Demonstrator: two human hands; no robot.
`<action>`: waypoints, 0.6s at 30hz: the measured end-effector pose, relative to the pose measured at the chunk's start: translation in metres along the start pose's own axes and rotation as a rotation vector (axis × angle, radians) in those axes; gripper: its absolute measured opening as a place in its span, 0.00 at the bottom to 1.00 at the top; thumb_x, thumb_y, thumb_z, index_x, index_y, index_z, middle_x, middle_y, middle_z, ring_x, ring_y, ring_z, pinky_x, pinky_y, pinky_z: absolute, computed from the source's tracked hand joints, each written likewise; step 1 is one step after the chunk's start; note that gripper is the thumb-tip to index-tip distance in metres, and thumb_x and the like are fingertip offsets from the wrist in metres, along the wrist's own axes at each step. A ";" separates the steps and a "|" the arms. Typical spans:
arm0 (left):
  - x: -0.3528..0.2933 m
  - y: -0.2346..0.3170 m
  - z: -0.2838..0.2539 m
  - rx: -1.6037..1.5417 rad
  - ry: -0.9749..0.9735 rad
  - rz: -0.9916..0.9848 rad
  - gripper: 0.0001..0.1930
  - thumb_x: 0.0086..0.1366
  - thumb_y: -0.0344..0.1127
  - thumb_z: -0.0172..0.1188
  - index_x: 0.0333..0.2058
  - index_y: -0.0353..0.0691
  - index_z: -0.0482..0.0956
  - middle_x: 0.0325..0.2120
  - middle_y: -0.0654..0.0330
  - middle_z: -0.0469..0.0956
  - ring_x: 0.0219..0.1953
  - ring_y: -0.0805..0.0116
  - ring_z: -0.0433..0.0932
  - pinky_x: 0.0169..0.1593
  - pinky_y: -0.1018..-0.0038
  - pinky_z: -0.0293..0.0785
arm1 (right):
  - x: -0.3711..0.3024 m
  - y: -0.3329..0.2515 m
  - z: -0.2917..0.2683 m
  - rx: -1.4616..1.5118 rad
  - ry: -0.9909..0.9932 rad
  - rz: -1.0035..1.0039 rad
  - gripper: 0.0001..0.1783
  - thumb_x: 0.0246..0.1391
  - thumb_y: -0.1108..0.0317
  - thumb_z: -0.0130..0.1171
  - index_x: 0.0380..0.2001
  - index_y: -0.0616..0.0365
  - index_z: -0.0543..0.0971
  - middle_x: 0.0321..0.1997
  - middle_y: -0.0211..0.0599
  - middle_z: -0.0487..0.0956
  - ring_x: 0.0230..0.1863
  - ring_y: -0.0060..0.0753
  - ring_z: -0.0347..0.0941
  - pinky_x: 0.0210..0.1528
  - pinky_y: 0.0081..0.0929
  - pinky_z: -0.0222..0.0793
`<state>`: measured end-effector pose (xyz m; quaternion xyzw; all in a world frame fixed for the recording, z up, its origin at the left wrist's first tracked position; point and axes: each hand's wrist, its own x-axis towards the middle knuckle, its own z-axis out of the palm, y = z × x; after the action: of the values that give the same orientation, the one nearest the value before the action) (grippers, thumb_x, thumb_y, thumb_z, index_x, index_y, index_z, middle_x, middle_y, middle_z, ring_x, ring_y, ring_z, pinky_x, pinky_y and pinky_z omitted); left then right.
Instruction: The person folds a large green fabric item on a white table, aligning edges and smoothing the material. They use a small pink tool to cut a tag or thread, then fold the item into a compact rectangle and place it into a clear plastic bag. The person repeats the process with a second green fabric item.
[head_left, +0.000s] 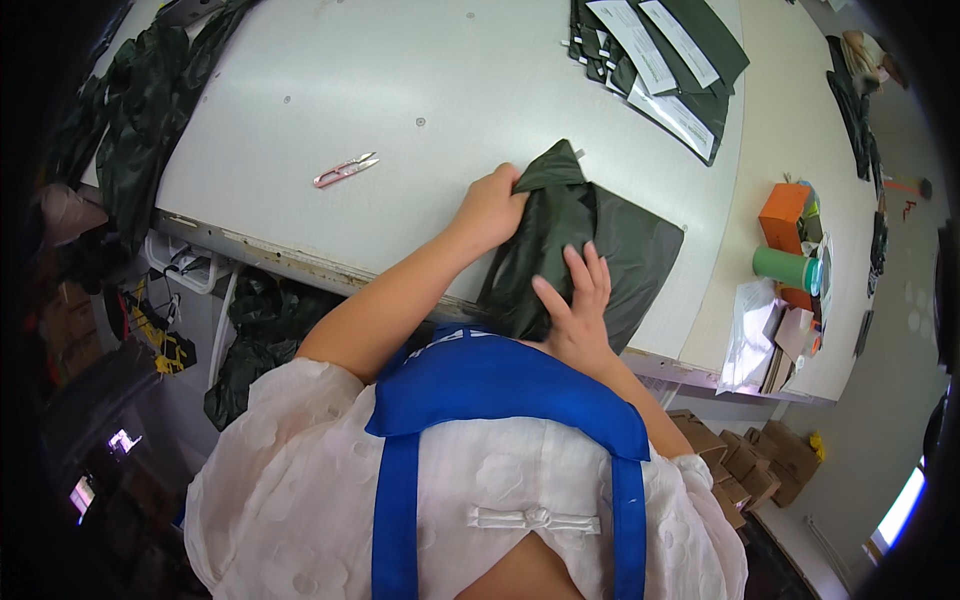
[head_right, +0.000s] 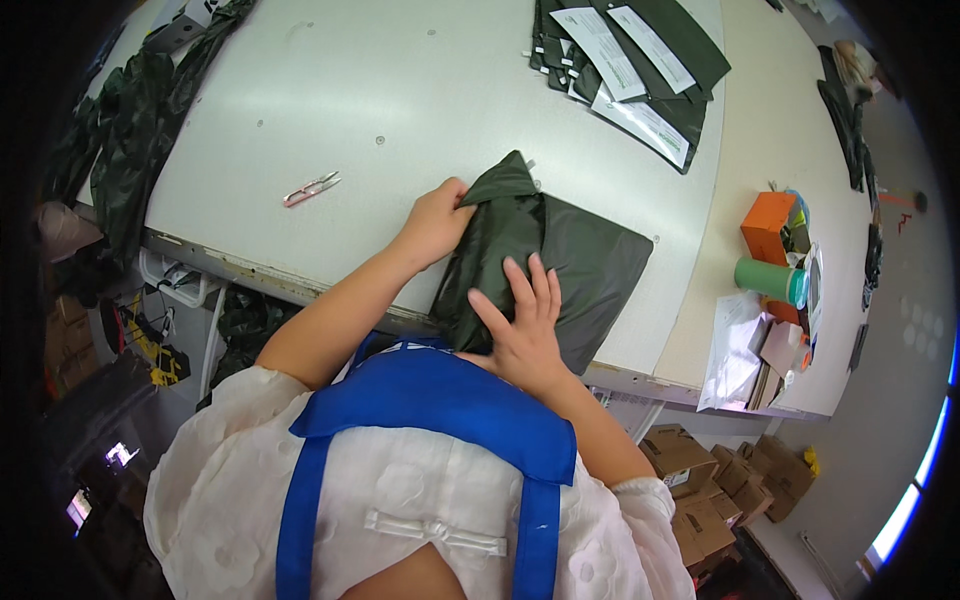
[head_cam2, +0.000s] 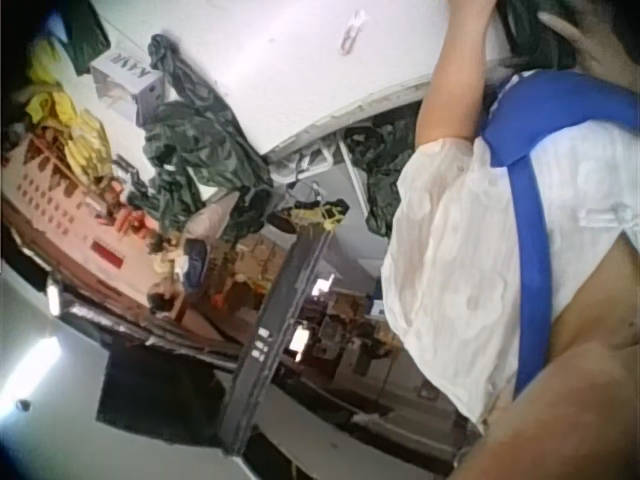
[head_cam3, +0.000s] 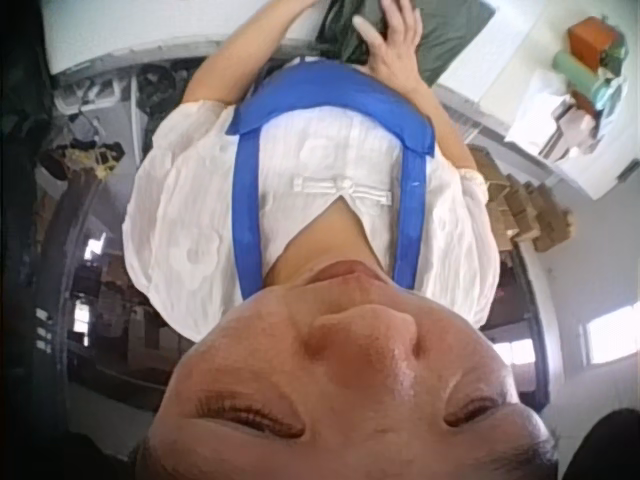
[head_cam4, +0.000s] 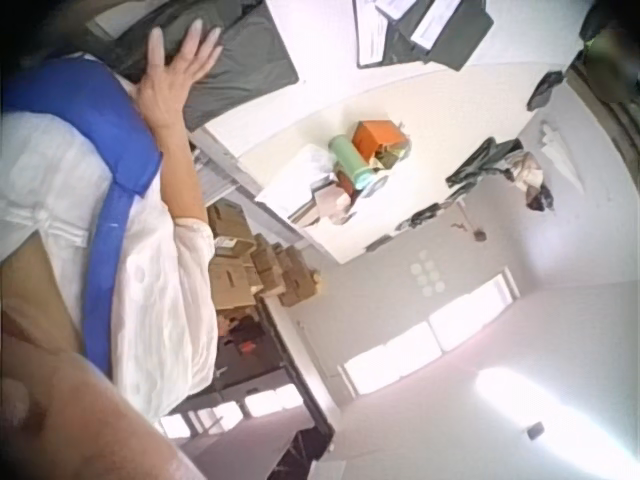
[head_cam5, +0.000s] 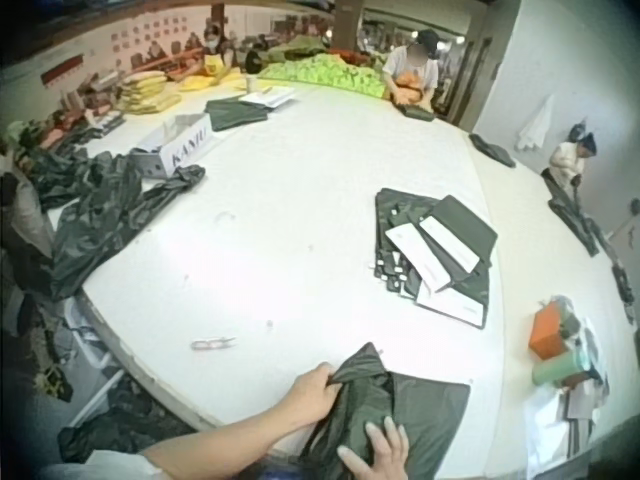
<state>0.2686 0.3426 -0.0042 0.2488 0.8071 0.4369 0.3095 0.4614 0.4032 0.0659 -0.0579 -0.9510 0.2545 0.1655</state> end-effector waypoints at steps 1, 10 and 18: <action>0.004 0.008 0.006 -0.021 -0.009 0.012 0.09 0.62 0.30 0.55 0.40 0.34 0.73 0.33 0.47 0.80 0.37 0.54 0.79 0.41 0.66 0.73 | 0.005 -0.002 0.005 -0.094 0.032 0.040 0.41 0.34 0.54 0.73 0.56 0.41 0.69 0.66 0.50 0.59 0.66 0.64 0.51 0.63 0.58 0.48; -0.002 -0.014 0.008 0.046 -0.051 0.087 0.10 0.61 0.25 0.50 0.41 0.28 0.70 0.31 0.45 0.77 0.24 0.57 0.81 0.26 0.67 0.79 | 0.022 0.036 0.009 0.007 0.266 0.156 0.30 0.22 0.76 0.70 0.39 0.51 0.77 0.55 0.43 0.70 0.55 0.52 0.68 0.55 0.40 0.66; -0.044 0.000 -0.005 -0.498 -0.438 -0.460 0.07 0.60 0.25 0.53 0.36 0.28 0.69 0.24 0.52 0.76 0.21 0.66 0.79 0.23 0.74 0.78 | 0.037 0.025 0.001 -0.173 0.035 0.171 0.29 0.22 0.74 0.71 0.36 0.44 0.79 0.41 0.35 0.69 0.48 0.42 0.67 0.45 0.37 0.65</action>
<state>0.2950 0.3106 0.0102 0.0662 0.6263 0.4751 0.6146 0.4273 0.4317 0.0627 -0.1571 -0.9581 0.1834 0.1542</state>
